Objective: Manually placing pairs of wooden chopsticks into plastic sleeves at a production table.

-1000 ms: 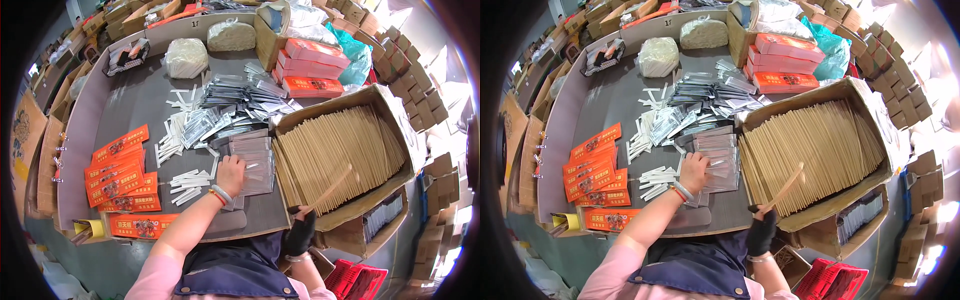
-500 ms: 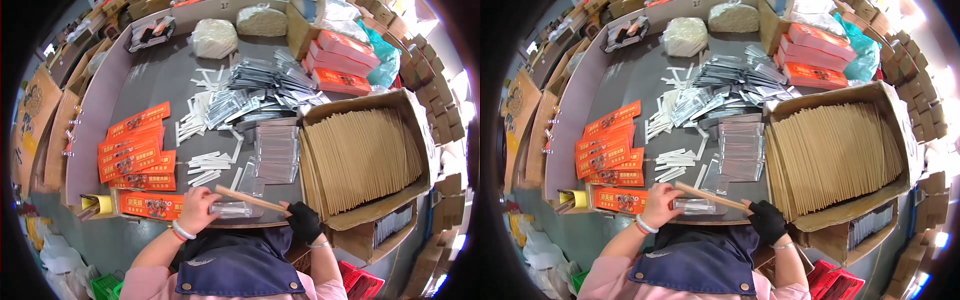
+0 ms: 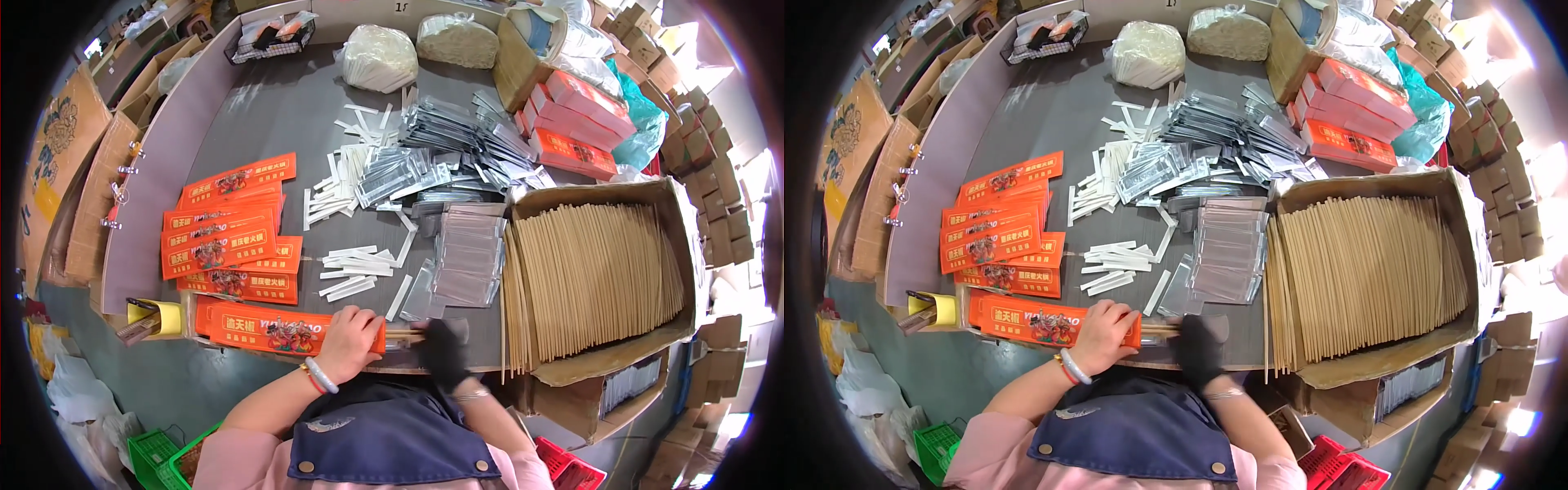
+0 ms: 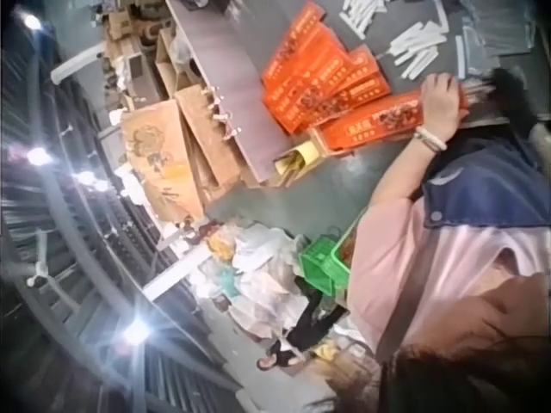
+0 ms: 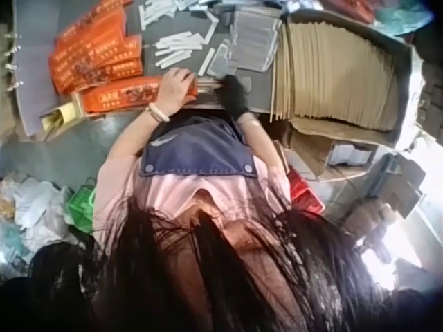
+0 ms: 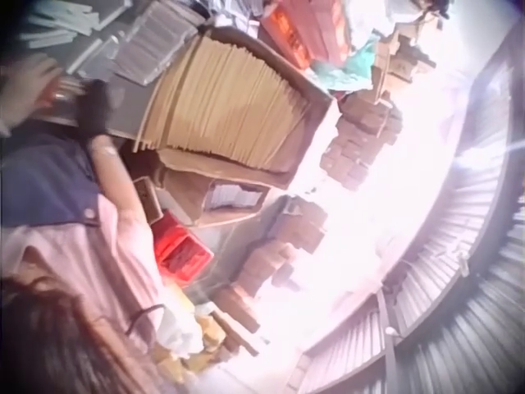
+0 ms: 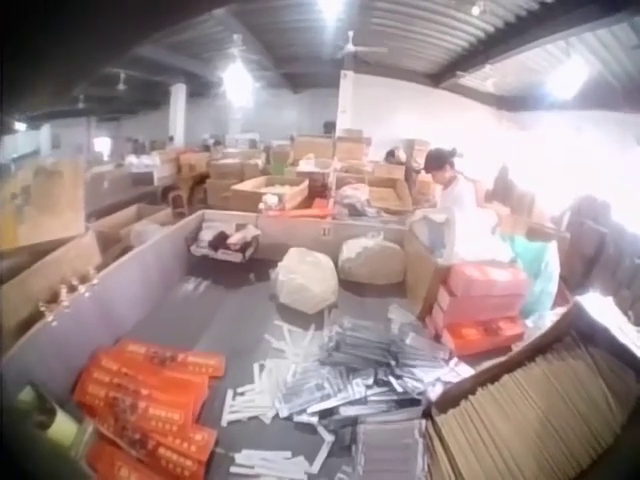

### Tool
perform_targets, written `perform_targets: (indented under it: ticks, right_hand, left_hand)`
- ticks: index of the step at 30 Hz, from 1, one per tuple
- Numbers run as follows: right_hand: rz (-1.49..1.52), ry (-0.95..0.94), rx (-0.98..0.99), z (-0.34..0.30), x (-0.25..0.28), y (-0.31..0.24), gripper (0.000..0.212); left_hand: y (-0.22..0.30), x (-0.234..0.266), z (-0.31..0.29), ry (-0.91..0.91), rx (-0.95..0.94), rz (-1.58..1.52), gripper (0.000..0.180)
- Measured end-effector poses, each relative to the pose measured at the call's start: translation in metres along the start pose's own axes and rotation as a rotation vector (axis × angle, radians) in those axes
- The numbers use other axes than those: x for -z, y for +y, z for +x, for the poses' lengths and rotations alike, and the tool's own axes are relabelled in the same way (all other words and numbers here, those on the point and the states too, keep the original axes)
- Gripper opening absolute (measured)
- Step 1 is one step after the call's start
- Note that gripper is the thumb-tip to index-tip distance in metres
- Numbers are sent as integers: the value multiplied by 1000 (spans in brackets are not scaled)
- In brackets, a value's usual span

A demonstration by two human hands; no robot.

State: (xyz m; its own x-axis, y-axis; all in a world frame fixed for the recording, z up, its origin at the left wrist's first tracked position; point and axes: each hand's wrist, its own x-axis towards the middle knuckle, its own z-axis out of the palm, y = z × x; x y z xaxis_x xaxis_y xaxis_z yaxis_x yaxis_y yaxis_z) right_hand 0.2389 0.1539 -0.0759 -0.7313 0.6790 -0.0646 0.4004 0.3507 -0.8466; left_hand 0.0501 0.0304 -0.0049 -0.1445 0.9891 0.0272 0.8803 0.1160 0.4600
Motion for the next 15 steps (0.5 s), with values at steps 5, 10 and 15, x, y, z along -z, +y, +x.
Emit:
perform_targets:
  ticks: [5,10,15]
  right_hand:
    - [-5,-53,72,12,14,-68,52]
    - [-601,-50,340,6,51,-54,57]
    - [-558,120,118,-1,80,-57,56]
  left_hand:
    - [-11,0,7,-52,-101,99,50]
    - [-17,61,24,-299,-200,136,24]
    - [-75,80,8,202,136,396,35]
